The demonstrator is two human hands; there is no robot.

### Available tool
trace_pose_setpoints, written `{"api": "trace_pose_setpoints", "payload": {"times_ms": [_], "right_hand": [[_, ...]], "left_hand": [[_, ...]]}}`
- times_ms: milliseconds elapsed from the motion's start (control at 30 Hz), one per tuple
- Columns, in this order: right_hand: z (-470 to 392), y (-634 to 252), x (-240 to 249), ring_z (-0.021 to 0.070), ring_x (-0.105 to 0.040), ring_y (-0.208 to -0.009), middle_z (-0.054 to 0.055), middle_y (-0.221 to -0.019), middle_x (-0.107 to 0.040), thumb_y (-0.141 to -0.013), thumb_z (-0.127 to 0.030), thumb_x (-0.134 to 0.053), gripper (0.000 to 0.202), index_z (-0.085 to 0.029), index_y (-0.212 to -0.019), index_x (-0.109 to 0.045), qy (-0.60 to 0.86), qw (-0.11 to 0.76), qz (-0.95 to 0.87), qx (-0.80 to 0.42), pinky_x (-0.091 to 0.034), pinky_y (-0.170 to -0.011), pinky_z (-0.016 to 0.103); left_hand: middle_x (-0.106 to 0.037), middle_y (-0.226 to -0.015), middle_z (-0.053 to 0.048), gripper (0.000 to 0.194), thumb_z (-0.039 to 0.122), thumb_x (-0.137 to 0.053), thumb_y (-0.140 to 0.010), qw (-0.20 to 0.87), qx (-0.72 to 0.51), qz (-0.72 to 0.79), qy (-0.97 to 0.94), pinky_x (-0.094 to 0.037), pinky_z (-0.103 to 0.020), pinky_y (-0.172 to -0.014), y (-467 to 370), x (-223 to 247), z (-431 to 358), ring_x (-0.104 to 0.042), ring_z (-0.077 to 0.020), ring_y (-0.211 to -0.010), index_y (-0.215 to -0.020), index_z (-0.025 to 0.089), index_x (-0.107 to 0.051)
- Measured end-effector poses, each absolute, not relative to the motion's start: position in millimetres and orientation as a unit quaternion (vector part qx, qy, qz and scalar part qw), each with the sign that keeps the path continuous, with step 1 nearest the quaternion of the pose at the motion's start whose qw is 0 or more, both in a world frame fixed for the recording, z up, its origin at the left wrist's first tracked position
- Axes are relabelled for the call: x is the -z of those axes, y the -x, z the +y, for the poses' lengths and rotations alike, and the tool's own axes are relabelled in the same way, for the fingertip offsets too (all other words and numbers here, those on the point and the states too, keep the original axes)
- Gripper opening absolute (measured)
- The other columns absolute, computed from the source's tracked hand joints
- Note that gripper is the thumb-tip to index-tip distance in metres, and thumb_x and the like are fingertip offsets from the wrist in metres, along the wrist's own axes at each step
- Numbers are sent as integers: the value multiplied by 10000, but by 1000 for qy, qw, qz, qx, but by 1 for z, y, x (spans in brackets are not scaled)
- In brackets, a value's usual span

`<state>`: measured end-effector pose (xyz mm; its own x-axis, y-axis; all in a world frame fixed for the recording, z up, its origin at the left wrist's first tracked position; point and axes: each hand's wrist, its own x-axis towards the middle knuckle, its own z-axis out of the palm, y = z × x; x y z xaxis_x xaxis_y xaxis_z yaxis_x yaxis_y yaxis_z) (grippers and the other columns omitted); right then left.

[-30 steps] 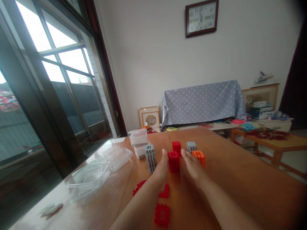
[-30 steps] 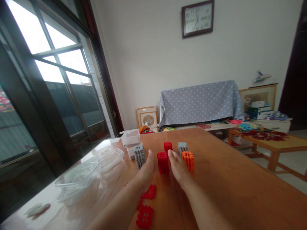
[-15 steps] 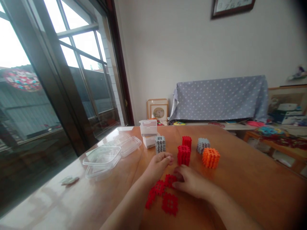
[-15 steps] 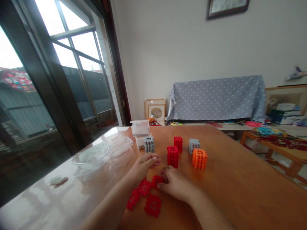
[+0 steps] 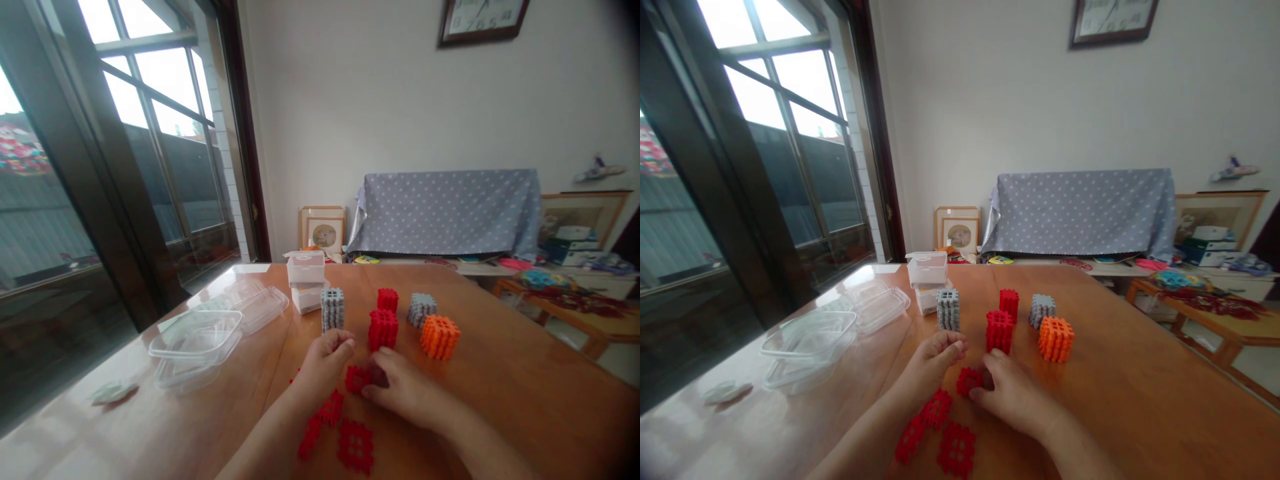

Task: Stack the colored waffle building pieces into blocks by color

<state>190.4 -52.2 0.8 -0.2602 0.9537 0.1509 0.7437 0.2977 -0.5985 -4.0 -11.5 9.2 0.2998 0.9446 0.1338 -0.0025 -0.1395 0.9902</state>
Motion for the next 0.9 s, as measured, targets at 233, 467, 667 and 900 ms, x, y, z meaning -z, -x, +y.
{"api": "trace_pose_setpoints", "payload": {"times_ms": [233,467,667,900], "right_hand": [[-53,-191,7,188,-599,-736,14,-872,-663,-718,-297,-765,192,-242,-884,-687,563,218,-771,-202,-386,-624,268],[-51,-191,5,180,-604,-734,16,-857,-670,-713,-274,-759,193,-219,-859,-646,570,260,-752,-205,-389,-616,265],[-53,-189,-11,174,-596,-704,5,-835,-642,-803,-383,-709,241,-237,-953,-591,591,349,-707,-170,-424,-608,280],[-49,-185,-9,183,-613,-701,10,-836,-636,-804,-454,-706,309,-240,-976,-563,597,412,-671,-150,-489,-641,312]], "left_hand": [[-608,-777,-10,221,379,-653,-837,497,-425,418,-631,-381,-268,-691,5,-14,-16,-530,-158,-740,-889,166,-679],[-634,-798,-19,220,374,-650,-847,466,-449,436,-626,-389,-269,-677,3,-13,-17,-548,-162,-736,-940,177,-685],[-680,-1061,-99,462,481,-743,-796,504,-525,421,-541,-445,-318,-857,2,-22,-19,-618,-220,-971,-1119,171,-627],[-679,-771,-26,369,410,-793,-742,677,-443,346,-476,-437,-273,-715,-3,-21,-26,-623,-139,-698,-915,178,-565]]}}
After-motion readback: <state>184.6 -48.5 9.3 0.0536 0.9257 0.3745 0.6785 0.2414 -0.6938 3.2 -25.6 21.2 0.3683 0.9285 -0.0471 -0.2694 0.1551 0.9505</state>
